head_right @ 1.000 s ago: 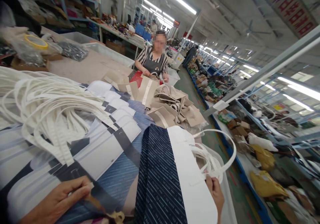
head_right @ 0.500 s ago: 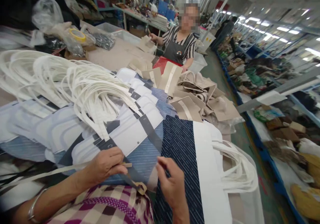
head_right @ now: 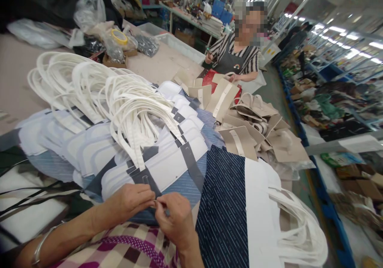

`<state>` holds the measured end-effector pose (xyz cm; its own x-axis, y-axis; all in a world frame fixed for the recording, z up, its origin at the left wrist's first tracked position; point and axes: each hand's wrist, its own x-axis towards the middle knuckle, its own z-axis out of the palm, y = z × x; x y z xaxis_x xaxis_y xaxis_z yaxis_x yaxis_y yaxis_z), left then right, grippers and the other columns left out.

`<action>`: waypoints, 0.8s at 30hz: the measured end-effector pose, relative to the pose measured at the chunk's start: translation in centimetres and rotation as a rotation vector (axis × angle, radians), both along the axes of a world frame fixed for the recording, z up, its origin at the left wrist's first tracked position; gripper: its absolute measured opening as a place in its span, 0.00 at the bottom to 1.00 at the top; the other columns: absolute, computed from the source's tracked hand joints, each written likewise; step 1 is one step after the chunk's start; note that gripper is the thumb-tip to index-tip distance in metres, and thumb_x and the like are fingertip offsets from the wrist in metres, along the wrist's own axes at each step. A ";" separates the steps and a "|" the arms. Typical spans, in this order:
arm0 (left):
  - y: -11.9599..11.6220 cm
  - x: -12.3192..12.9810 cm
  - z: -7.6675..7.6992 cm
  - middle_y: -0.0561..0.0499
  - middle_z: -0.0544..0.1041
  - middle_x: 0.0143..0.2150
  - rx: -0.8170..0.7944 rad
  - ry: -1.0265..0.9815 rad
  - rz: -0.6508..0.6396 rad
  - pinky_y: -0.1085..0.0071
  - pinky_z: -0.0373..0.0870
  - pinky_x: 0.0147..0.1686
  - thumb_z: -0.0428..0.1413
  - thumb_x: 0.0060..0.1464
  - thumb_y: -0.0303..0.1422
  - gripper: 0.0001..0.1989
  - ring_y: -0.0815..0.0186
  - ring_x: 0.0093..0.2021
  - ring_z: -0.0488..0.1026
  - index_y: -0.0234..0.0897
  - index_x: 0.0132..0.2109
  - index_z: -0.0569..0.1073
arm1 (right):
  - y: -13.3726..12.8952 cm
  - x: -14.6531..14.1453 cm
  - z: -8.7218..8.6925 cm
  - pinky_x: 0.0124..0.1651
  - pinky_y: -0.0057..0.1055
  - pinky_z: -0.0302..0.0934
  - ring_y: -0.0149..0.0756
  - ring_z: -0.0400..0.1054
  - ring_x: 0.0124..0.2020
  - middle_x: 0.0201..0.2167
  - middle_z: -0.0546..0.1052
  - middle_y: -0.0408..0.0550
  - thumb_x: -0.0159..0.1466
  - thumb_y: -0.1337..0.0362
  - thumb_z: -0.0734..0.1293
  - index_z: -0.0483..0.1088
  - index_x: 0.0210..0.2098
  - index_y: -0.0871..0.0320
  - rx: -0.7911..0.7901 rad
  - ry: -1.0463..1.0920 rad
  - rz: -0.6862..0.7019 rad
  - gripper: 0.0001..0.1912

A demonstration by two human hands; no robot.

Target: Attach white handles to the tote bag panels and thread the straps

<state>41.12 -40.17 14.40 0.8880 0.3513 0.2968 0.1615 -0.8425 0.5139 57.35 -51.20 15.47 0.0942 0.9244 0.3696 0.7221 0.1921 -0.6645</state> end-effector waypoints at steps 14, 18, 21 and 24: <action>1.4 -0.6 -4.3 0.54 0.72 0.26 0.012 0.071 0.065 0.70 0.60 0.28 0.38 0.71 0.35 0.20 0.67 0.27 0.70 0.38 0.32 0.67 | 3.0 3.8 -9.3 0.26 0.29 0.67 0.34 0.70 0.21 0.18 0.74 0.41 0.56 0.52 0.69 0.74 0.27 0.59 -0.477 0.729 -0.575 0.15; 2.5 -1.3 -6.7 0.52 0.71 0.26 0.041 0.107 0.061 0.68 0.57 0.26 0.39 0.71 0.35 0.21 0.65 0.26 0.69 0.38 0.31 0.68 | 3.6 3.3 -10.2 0.27 0.28 0.66 0.33 0.69 0.20 0.18 0.74 0.41 0.57 0.52 0.68 0.73 0.24 0.58 -0.490 0.718 -0.589 0.15; 2.5 -1.5 -7.1 0.52 0.71 0.26 0.043 0.121 0.063 0.67 0.56 0.26 0.40 0.71 0.35 0.20 0.65 0.27 0.69 0.38 0.31 0.68 | 3.9 3.0 -10.7 0.28 0.27 0.66 0.33 0.70 0.21 0.18 0.74 0.41 0.56 0.52 0.68 0.72 0.24 0.58 -0.509 0.711 -0.602 0.15; 2.4 -1.5 -7.2 0.53 0.71 0.26 0.029 0.121 0.069 0.67 0.57 0.27 0.41 0.71 0.35 0.20 0.65 0.27 0.69 0.38 0.31 0.68 | 4.3 3.0 -11.3 0.28 0.28 0.68 0.33 0.71 0.21 0.19 0.75 0.42 0.56 0.52 0.69 0.72 0.26 0.58 -0.556 0.736 -0.600 0.15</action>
